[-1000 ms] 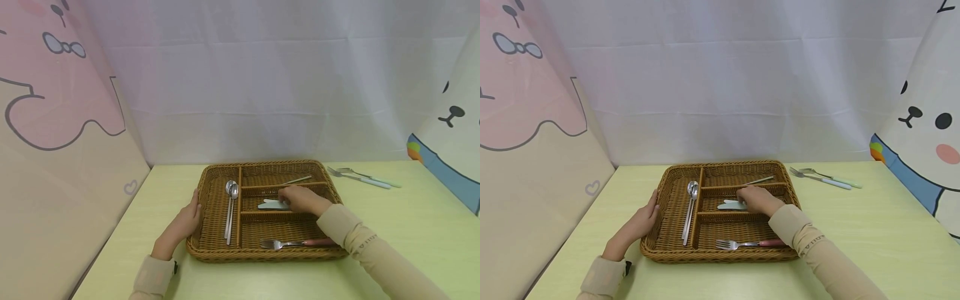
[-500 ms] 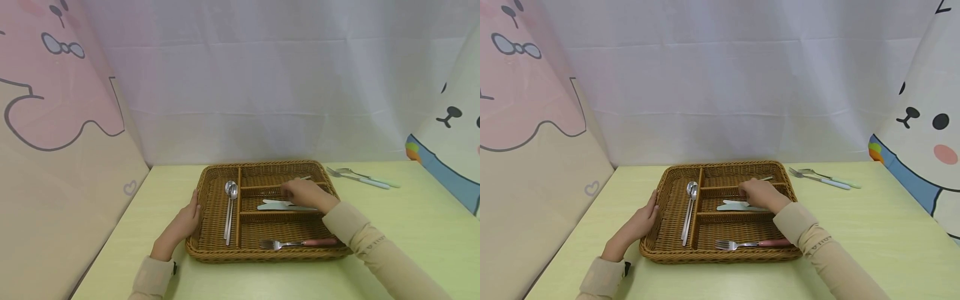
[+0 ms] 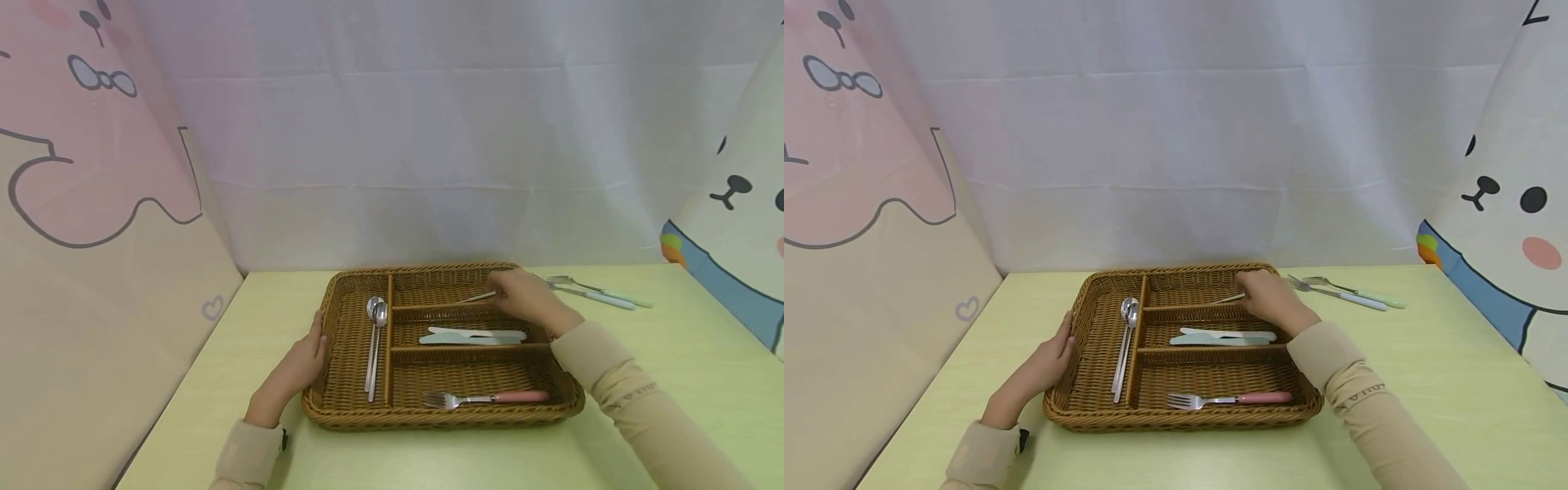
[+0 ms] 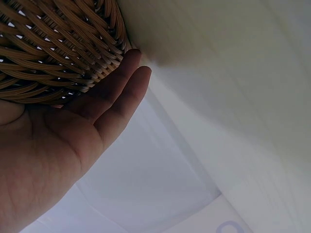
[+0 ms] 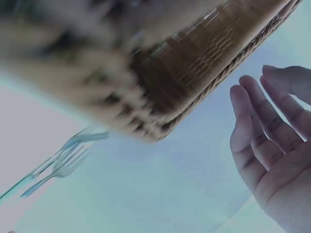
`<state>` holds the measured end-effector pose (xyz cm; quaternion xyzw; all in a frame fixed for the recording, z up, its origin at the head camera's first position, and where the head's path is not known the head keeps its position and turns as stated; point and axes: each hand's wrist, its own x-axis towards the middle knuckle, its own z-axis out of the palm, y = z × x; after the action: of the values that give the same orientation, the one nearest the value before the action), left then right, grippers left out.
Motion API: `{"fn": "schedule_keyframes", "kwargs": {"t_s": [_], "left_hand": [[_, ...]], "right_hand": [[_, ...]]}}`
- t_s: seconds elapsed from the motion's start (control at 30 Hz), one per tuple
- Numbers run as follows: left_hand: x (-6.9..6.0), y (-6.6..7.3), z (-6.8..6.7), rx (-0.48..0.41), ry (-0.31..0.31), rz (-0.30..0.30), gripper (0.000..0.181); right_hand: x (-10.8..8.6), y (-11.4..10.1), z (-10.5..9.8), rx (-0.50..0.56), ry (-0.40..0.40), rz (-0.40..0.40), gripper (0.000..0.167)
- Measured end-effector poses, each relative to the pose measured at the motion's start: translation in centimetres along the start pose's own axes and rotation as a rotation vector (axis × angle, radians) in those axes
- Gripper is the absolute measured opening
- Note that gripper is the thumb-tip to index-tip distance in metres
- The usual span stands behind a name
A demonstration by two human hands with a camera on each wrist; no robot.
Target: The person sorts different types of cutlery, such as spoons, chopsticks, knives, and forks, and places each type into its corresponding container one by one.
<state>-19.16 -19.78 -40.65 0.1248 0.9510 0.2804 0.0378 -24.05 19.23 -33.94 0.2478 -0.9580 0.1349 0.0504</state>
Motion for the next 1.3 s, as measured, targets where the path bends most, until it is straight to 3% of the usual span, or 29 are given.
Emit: {"fn": "schedule_keyframes", "kwargs": {"t_s": [0.3,0.67,1.3], "left_hand": [[0.0,-0.1,-0.1,-0.003,-0.004,-0.001,0.057],[0.0,-0.1,0.0,0.005,-0.003,-0.001,0.056],[0.0,0.1,0.0,-0.013,-0.012,-0.019,0.056]], "right_hand": [[-1.0,3.1,-0.4,0.015,0.038,0.126,0.011],[-2.4,7.0,0.1,0.041,0.012,0.289,0.031],[-4.8,12.8,1.7,0.014,-0.008,0.385,0.036]]}}
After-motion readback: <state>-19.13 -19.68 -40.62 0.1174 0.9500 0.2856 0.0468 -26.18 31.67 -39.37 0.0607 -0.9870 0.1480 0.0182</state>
